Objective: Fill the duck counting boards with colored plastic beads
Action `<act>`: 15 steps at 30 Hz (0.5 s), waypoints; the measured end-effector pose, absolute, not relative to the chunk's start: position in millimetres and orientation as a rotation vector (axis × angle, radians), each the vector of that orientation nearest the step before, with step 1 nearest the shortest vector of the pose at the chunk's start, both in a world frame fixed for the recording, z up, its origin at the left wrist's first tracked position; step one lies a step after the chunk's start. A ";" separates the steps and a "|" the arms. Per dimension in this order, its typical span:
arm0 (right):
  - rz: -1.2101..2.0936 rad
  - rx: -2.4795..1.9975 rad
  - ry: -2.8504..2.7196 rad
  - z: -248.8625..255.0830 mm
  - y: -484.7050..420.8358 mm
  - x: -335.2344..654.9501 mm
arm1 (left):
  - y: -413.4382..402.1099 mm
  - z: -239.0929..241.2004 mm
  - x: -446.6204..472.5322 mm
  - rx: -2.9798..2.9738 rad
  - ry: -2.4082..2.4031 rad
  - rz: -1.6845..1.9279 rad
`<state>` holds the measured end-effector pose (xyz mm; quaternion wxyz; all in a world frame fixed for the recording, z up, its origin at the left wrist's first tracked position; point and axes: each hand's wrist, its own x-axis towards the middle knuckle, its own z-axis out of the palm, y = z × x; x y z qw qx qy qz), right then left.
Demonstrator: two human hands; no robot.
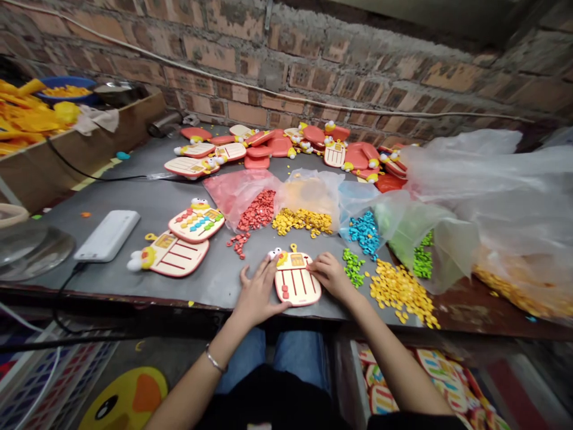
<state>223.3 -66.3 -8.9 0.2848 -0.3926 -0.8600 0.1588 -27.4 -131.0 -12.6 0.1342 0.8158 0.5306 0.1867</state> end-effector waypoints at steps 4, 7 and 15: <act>0.527 -0.971 -2.276 -10.9 -70.7 207.8 | -130.2 -14.2 -28.0 2.360 1.509 0.544; 0.566 -0.817 -2.301 -12.3 -68.3 186.3 | -130.0 -15.1 -28.7 2.356 1.503 0.539; 0.567 -0.792 -2.348 -6.3 -66.1 166.5 | -129.8 -12.9 -28.3 2.357 1.514 0.526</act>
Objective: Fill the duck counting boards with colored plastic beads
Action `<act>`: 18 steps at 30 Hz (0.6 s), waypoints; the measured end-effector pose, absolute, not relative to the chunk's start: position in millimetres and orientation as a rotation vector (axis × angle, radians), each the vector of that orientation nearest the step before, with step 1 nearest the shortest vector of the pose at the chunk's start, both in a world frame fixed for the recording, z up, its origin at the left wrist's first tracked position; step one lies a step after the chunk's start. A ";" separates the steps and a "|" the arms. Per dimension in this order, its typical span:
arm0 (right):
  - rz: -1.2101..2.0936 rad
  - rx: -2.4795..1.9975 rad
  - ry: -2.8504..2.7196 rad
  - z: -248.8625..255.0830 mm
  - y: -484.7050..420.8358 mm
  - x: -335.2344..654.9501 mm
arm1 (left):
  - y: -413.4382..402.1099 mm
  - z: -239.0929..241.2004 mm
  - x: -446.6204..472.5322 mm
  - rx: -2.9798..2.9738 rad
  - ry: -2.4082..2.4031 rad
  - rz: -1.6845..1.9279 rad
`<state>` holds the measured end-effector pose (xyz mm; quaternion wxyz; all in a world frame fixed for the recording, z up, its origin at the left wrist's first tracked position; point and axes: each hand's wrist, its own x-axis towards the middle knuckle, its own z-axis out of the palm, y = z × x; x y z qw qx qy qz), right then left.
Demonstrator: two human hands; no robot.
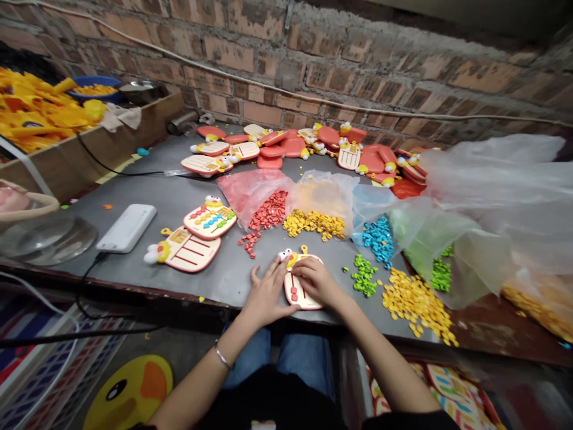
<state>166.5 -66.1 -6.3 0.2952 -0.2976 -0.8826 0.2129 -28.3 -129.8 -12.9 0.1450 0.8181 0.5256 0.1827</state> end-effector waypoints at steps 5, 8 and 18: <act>0.663 -0.743 -2.378 -2.9 -63.0 160.3 | -129.6 -11.2 -28.1 2.335 1.498 0.509; 0.816 -0.716 -2.376 -0.3 -65.2 158.0 | -129.5 -11.2 -28.5 2.336 1.499 0.518; 0.970 -0.814 -2.103 26.4 -43.2 130.5 | -128.0 -12.4 -28.2 2.354 1.487 0.508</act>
